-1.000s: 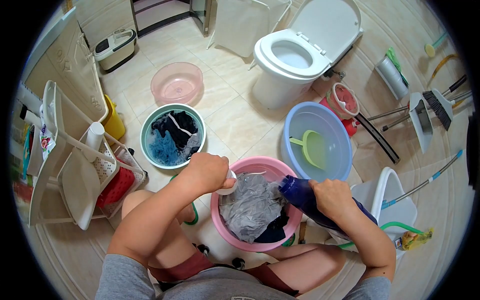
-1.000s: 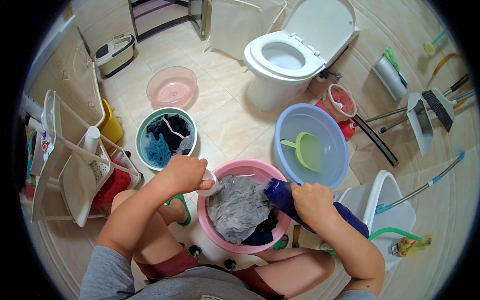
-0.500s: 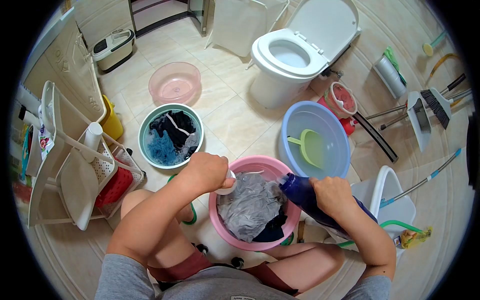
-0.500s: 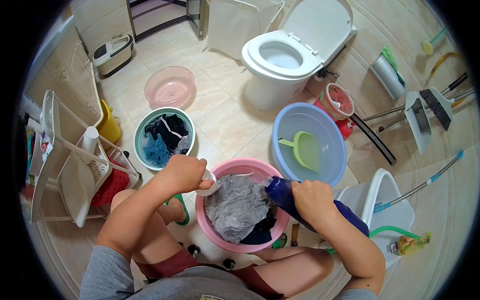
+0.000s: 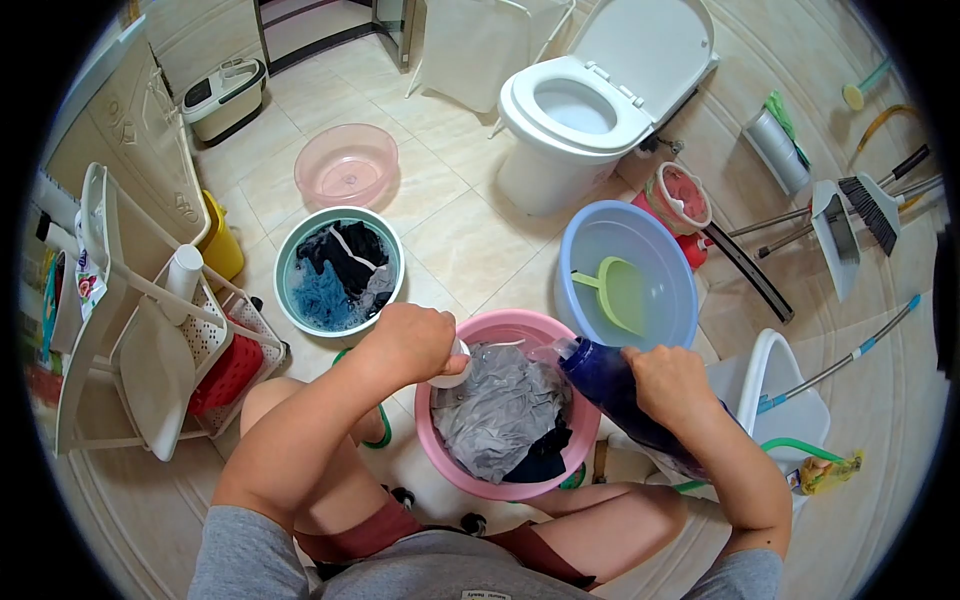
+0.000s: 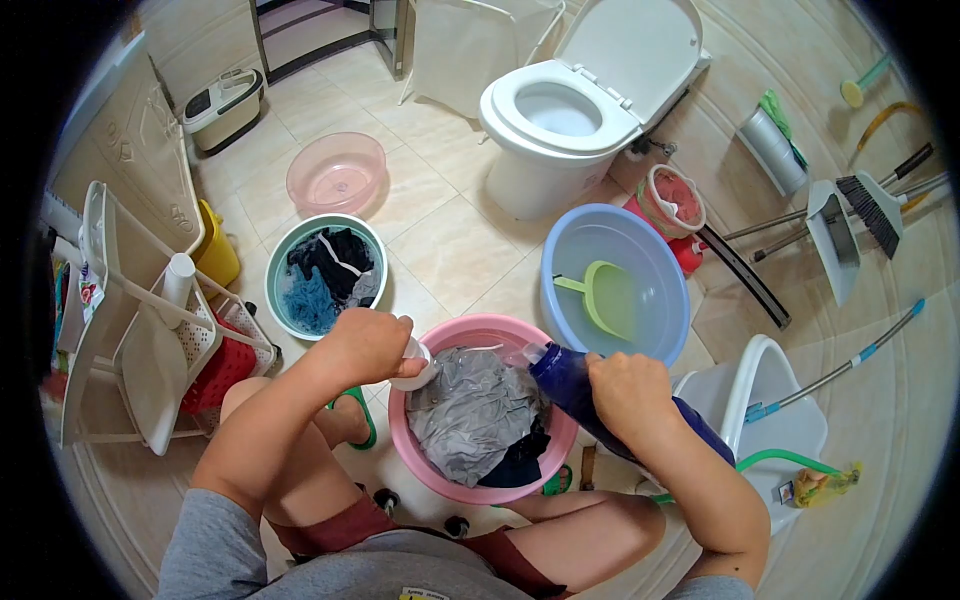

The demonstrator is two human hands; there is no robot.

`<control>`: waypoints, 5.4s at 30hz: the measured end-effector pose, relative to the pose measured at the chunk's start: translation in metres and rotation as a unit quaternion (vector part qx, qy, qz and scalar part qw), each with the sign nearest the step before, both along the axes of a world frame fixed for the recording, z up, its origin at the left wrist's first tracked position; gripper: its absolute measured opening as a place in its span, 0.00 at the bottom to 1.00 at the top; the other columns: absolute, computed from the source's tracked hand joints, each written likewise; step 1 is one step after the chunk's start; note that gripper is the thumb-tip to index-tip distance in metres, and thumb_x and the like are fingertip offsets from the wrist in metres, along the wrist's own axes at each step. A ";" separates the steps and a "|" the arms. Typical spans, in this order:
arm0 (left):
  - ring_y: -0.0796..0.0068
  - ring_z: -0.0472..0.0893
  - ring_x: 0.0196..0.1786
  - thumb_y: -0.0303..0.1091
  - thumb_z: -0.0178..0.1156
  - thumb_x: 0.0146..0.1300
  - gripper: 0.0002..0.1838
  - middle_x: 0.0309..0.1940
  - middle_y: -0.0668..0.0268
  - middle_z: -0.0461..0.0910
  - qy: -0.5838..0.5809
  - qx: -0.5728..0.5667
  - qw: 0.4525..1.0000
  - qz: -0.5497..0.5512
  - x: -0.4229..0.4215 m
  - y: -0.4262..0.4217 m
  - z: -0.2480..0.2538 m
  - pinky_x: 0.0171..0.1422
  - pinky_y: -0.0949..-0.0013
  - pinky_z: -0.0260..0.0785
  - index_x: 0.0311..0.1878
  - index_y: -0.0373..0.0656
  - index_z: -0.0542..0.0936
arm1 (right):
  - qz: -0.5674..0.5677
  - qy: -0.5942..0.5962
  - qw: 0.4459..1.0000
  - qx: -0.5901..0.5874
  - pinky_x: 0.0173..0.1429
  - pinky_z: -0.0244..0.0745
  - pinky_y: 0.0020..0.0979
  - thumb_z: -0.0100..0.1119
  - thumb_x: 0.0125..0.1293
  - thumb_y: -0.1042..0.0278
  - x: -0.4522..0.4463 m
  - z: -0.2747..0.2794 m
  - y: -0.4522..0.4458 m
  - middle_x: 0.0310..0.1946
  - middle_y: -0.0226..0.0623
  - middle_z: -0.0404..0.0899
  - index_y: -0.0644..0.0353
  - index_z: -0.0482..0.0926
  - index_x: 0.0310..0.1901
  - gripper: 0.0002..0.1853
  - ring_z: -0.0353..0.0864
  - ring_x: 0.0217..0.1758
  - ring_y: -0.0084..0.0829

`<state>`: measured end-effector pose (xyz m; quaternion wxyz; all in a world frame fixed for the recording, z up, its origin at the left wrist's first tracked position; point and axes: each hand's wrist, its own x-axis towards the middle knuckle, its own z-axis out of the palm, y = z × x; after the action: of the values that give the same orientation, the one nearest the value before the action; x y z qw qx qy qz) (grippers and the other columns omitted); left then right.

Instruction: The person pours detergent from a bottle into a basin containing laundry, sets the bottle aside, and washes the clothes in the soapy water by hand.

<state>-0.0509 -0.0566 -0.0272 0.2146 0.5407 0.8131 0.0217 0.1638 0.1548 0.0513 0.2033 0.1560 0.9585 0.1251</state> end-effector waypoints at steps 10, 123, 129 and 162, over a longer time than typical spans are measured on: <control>0.54 0.83 0.31 0.56 0.59 0.55 0.27 0.26 0.52 0.81 0.000 -0.009 1.000 -0.002 0.001 0.002 0.000 0.34 0.57 0.75 0.34 0.35 0.79 | 0.004 0.000 1.000 0.006 0.31 0.78 0.43 0.53 0.55 0.73 0.002 0.002 0.000 0.25 0.47 0.82 0.57 0.80 0.38 0.10 0.84 0.29 0.46; 0.68 0.70 0.62 0.45 0.76 0.45 0.46 0.60 0.58 0.69 -0.515 0.509 0.689 -0.014 0.150 0.126 0.054 0.67 0.65 0.60 0.64 0.36 0.63 | -0.094 0.509 0.853 -0.065 0.33 0.74 0.39 0.71 0.36 0.71 0.179 0.051 -0.031 0.28 0.42 0.80 0.56 0.76 0.54 0.35 0.80 0.29 0.43; 0.69 0.74 0.56 0.44 0.74 0.43 0.36 0.50 0.59 0.76 -0.577 0.445 0.667 -0.158 0.139 0.169 0.089 0.61 0.65 0.65 0.54 0.40 0.71 | -0.083 0.567 0.813 -0.107 0.38 0.77 0.37 0.71 0.38 0.72 0.198 0.062 -0.007 0.35 0.45 0.82 0.58 0.80 0.49 0.28 0.82 0.34 0.43; 0.68 0.75 0.57 0.46 0.70 0.52 0.43 0.56 0.56 0.74 -0.572 0.326 0.677 -0.328 0.386 0.203 0.140 0.63 0.66 0.65 0.67 0.39 0.62 | -0.349 0.622 0.696 0.082 0.33 0.74 0.37 0.75 0.41 0.67 0.400 0.069 -0.129 0.31 0.43 0.82 0.62 0.78 0.49 0.30 0.81 0.30 0.44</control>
<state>0.3352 0.1466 0.1125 0.4415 0.6906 0.2435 0.5186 0.5636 0.0257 0.1203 -0.4241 0.5377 0.7287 -0.0024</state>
